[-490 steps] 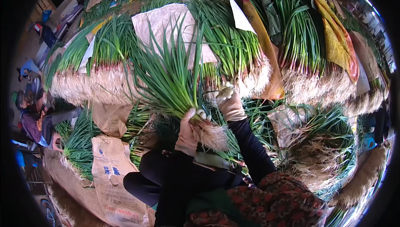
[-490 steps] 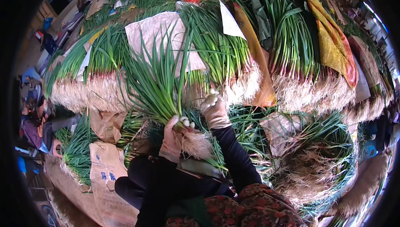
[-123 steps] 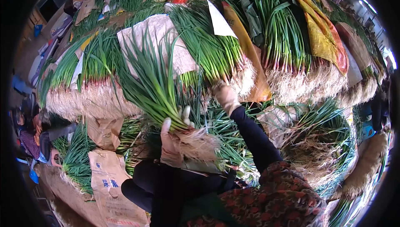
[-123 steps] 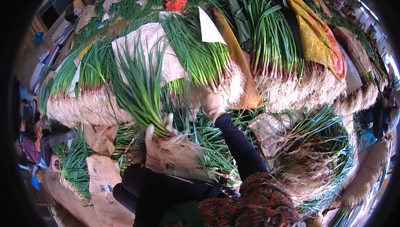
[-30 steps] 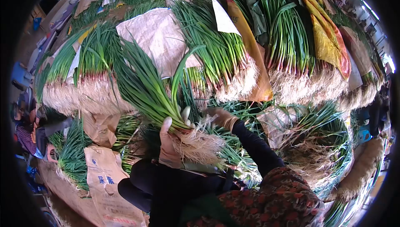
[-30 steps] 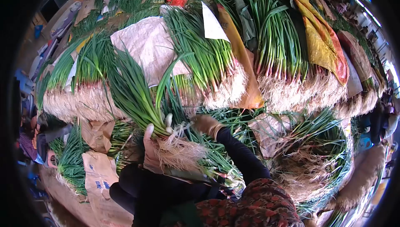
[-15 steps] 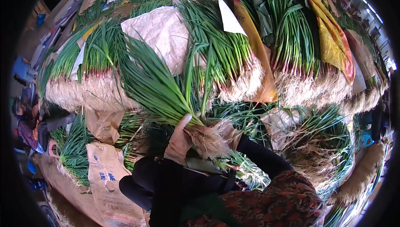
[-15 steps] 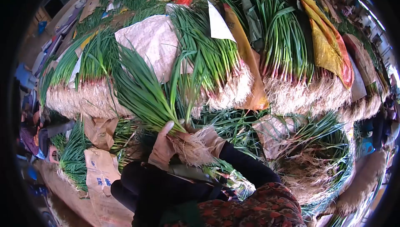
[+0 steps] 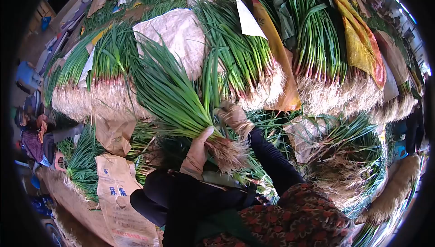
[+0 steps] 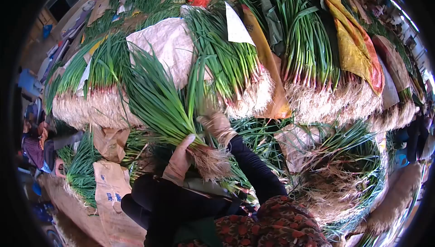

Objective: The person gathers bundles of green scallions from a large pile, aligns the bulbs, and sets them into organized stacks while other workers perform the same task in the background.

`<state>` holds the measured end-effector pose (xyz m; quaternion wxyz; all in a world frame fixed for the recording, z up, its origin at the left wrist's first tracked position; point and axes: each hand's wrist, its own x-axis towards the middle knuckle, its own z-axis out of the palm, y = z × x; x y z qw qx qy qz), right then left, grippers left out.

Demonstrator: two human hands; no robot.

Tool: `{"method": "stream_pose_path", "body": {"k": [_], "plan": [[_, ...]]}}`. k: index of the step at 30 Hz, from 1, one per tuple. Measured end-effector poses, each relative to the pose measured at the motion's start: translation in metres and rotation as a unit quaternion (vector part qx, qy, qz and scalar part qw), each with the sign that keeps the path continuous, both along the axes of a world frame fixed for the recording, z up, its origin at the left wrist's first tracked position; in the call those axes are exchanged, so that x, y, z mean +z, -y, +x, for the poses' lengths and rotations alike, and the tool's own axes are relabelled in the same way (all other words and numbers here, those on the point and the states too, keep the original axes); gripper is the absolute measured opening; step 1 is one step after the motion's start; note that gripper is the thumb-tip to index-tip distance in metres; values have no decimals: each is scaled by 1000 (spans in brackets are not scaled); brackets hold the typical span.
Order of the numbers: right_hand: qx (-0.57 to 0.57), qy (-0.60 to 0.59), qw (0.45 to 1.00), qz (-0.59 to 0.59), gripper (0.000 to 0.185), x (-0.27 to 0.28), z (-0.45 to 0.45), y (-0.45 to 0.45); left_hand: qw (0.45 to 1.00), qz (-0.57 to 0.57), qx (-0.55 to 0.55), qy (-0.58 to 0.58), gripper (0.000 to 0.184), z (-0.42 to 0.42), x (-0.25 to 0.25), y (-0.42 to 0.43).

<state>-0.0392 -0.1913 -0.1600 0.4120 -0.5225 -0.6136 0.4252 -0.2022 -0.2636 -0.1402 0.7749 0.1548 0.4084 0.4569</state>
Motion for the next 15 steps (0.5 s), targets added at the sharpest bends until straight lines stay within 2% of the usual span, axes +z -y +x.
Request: {"method": "stream_pose_path", "body": {"k": [1,2,4,5,6,7,10,11,12,13,14,15], "plan": [[39,133,990,31,26,24,-8,7,1000,2,-5,13,22,0,0,0],[-16,163,967,195,25,0,-19,9,1000,5,-12,26,20,-1,1,0],[36,33,995,83,28,0,-20,11,998,-1,12,54,19,0,1,0],[47,-118,990,-65,27,1,-16,14,997,-9,43,69,19,2,1,1],[56,-262,940,-211,26,6,-12,18,993,-17,74,86,19,4,5,1],[20,-330,915,-230,27,-11,-17,21,994,-5,62,87,21,5,12,1],[-53,-396,864,-308,27,-1,-24,25,993,-5,44,112,27,10,34,5],[-97,-477,804,-341,27,-18,-22,19,990,-24,49,128,29,8,38,7],[-105,-595,703,-375,27,-45,-16,3,987,-41,54,143,31,6,45,8],[-54,-574,732,-364,28,-42,-15,0,981,13,44,191,36,6,53,11],[-4,-550,757,-353,29,-36,-17,-1,984,14,51,173,36,4,57,9],[48,-511,771,-377,31,10,-17,11,986,9,61,156,36,3,59,10]]}}
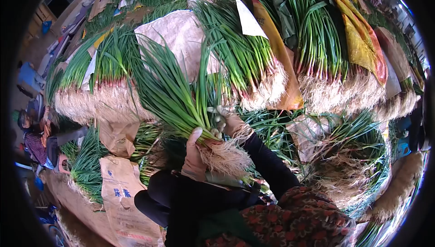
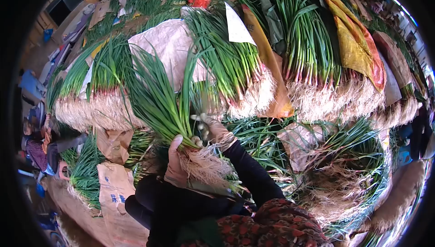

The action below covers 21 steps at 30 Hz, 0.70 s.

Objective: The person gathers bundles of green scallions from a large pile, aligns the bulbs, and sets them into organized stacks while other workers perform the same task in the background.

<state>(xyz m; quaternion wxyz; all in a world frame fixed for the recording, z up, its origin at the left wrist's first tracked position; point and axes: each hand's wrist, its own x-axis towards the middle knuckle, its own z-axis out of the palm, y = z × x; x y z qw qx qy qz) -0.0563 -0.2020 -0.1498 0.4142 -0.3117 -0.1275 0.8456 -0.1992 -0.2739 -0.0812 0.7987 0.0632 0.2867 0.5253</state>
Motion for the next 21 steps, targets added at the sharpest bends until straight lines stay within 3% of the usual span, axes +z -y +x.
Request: {"method": "stream_pose_path", "body": {"k": [1,3,5,6,9,11,12,13,14,15,17,19,20,21], "plan": [[27,47,999,0,31,58,-7,15,1000,-9,8,-13,36,1,-1,2],[77,132,987,49,30,28,-12,1,999,24,8,-28,35,1,-8,0],[68,139,984,83,21,-4,-16,-6,999,23,-2,-29,36,0,-8,1],[53,185,973,125,20,-17,-19,-5,999,42,-21,25,37,-2,-7,1],[44,363,878,310,20,-81,-5,8,980,96,-65,161,41,-3,8,6],[102,352,808,461,25,-136,22,19,992,81,9,101,47,1,19,7],[125,331,765,538,30,-165,37,22,994,71,48,70,50,2,20,7],[213,514,619,555,35,-123,47,15,994,72,35,74,50,3,19,5],[306,643,417,565,41,-72,56,7,994,73,24,79,50,4,18,2],[183,676,507,503,41,-28,62,-3,994,75,11,83,50,5,16,0],[-64,625,676,384,28,-32,83,-49,995,63,0,82,52,7,8,-5],[-23,715,576,395,25,-107,103,-106,998,41,-19,38,52,11,10,-5],[-4,755,522,398,24,-145,113,-134,988,35,-55,141,47,5,-2,-7],[1,764,553,332,25,-112,100,-132,989,24,-52,139,45,6,-7,-6]]}}
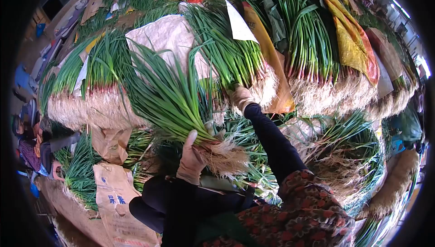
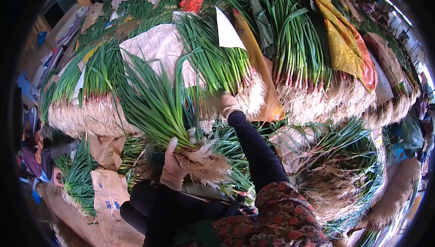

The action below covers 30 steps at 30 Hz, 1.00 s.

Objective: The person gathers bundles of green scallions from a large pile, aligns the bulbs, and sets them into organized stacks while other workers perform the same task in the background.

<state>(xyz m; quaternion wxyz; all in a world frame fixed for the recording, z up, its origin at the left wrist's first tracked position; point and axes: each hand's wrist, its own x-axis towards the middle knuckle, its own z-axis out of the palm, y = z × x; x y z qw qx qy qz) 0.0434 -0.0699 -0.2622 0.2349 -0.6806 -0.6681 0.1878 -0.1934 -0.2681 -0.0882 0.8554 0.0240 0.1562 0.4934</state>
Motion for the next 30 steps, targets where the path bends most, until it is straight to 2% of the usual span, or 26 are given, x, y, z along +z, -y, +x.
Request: {"method": "stream_pose_path", "body": {"k": [1,3,4,6,8,9,11,14,15,17,18,19,21,23,24,25,26,27,28,29,30], "plan": [[-49,-18,997,-50,26,19,-9,0,1000,-11,3,-3,43,1,-3,1],[80,3,993,84,25,-16,-11,3,1000,-8,-14,-22,36,-2,-6,0],[54,-111,992,-7,23,34,-24,45,998,-11,-10,-64,35,-3,-10,-2],[252,-234,938,39,16,82,-50,101,989,-25,-6,-146,34,-3,-23,-3],[225,-103,968,32,12,128,-70,141,986,-35,-41,-157,32,-3,-39,-5],[199,-233,951,-40,12,124,-72,146,983,-43,-61,-168,31,-3,-45,-6],[138,-474,852,-174,12,125,-77,147,977,-49,-63,-195,31,-2,-46,-8],[177,-316,930,-57,12,127,-82,153,983,3,-46,-179,30,-5,-48,-6],[209,-242,947,3,12,132,-80,150,985,-13,-40,-169,31,-5,-39,-5],[211,-330,914,-109,13,131,-78,142,987,-43,-33,-149,31,-3,-21,-3],[208,-371,890,-162,13,129,-76,138,989,-21,-29,-141,32,-4,-21,-2],[223,-351,909,12,15,92,-78,128,991,2,-26,-132,33,-7,-22,-2],[150,-343,927,18,15,43,-60,102,993,37,3,-108,42,-8,-27,0],[70,-245,967,-17,22,64,-42,87,996,26,29,-84,47,-5,-7,1],[31,-132,989,-53,30,71,-36,84,996,14,42,-72,50,-2,6,6],[0,-17,995,-96,38,77,-29,80,991,7,74,-115,56,5,21,6],[-22,115,985,-126,47,52,-22,63,993,18,46,-104,56,5,18,5],[-28,105,977,-185,67,41,-18,50,995,32,18,-92,57,2,13,3],[-67,108,978,-166,66,54,-24,52,996,45,-10,-82,57,-2,5,0],[-50,140,970,-193,60,75,-30,56,999,25,-24,-17,58,-6,-9,-1],[-32,172,960,-217,54,96,-36,61,999,26,-25,-27,57,-7,-9,0]]}}
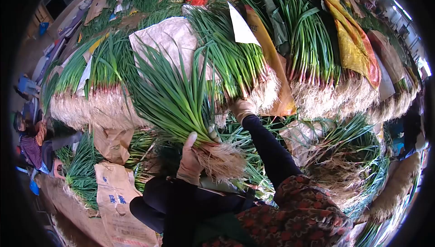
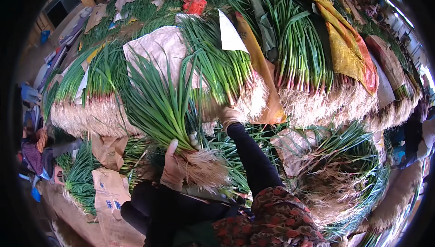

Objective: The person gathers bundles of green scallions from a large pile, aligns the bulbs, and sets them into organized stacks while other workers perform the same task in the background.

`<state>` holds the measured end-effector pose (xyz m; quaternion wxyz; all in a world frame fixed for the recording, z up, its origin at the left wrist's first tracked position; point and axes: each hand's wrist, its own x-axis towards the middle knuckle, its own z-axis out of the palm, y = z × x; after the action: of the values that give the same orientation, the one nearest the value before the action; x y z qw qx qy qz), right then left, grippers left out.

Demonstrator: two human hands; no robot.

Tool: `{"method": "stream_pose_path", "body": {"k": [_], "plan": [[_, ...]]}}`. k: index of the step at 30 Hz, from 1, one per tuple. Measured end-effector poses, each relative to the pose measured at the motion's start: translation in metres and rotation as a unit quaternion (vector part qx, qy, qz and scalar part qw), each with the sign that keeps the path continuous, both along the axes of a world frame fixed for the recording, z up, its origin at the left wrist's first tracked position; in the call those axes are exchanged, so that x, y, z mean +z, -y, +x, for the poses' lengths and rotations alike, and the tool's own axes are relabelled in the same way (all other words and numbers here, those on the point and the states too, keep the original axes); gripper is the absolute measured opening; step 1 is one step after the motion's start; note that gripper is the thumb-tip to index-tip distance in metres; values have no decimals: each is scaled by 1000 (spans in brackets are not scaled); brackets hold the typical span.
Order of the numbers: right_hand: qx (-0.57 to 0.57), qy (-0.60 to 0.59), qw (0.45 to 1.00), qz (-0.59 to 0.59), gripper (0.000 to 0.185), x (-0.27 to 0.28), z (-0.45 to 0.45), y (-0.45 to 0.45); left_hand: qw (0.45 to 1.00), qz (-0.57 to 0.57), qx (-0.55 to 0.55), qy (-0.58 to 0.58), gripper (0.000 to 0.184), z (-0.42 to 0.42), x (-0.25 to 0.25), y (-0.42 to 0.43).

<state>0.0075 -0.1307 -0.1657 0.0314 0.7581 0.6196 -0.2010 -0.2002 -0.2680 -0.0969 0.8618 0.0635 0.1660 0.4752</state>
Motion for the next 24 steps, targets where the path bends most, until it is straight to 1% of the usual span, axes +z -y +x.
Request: {"method": "stream_pose_path", "body": {"k": [1,2,3,4,5,6,7,9,10,12,13,14,15,16,17,18,20,21,22,23,24], "plan": [[18,-52,998,23,44,-5,2,-1,1000,1,3,-10,55,0,0,0],[40,-172,983,55,37,-16,4,2,1000,2,8,-19,54,-1,0,0],[52,-338,938,61,34,-28,5,9,999,-3,10,-33,52,-2,-1,-2],[49,-503,863,18,35,-32,8,21,999,-11,11,-47,51,-1,-2,-5],[72,-606,791,-26,30,-34,13,36,998,-22,7,-62,49,0,-3,-6],[87,-700,706,-66,26,-36,20,58,996,-34,-2,-77,47,1,-6,-4],[165,-682,712,-14,26,-36,9,76,992,-42,8,-115,48,-1,-25,-6],[158,-710,686,-23,25,-41,1,111,994,-42,-25,-96,47,3,-13,-7],[73,-754,647,-85,25,-37,2,128,995,-42,-39,-87,47,5,-6,-7],[164,-681,705,-117,24,-28,6,125,994,-50,-13,-97,44,9,-4,-4],[331,-536,772,-77,24,13,9,103,993,-45,-3,-108,44,9,-7,-3],[373,-511,773,-51,24,10,16,90,992,-41,6,-119,44,9,-10,-2],[304,-571,759,-75,24,2,20,80,992,-39,27,-118,40,9,-13,-1],[152,-669,713,-144,25,-8,20,68,992,-41,26,-119,39,9,-13,-1],[12,-722,658,-214,26,-16,15,55,992,-41,24,-120,39,10,-13,-2],[-18,-643,761,-86,30,40,-1,68,992,-40,20,-121,38,12,-12,-3],[-88,-750,634,-166,38,55,-27,68,993,19,16,-113,36,15,-9,-5],[-98,-760,604,-217,37,48,-33,64,993,47,16,-110,35,15,-7,-5],[-123,-762,615,-160,34,21,-46,59,993,29,22,-116,35,13,-5,-2],[-96,-724,681,-49,31,-13,-64,55,992,10,29,-121,35,8,-4,1],[-67,-672,734,65,28,-34,-78,56,991,-9,35,-125,36,6,-3,4]]}}
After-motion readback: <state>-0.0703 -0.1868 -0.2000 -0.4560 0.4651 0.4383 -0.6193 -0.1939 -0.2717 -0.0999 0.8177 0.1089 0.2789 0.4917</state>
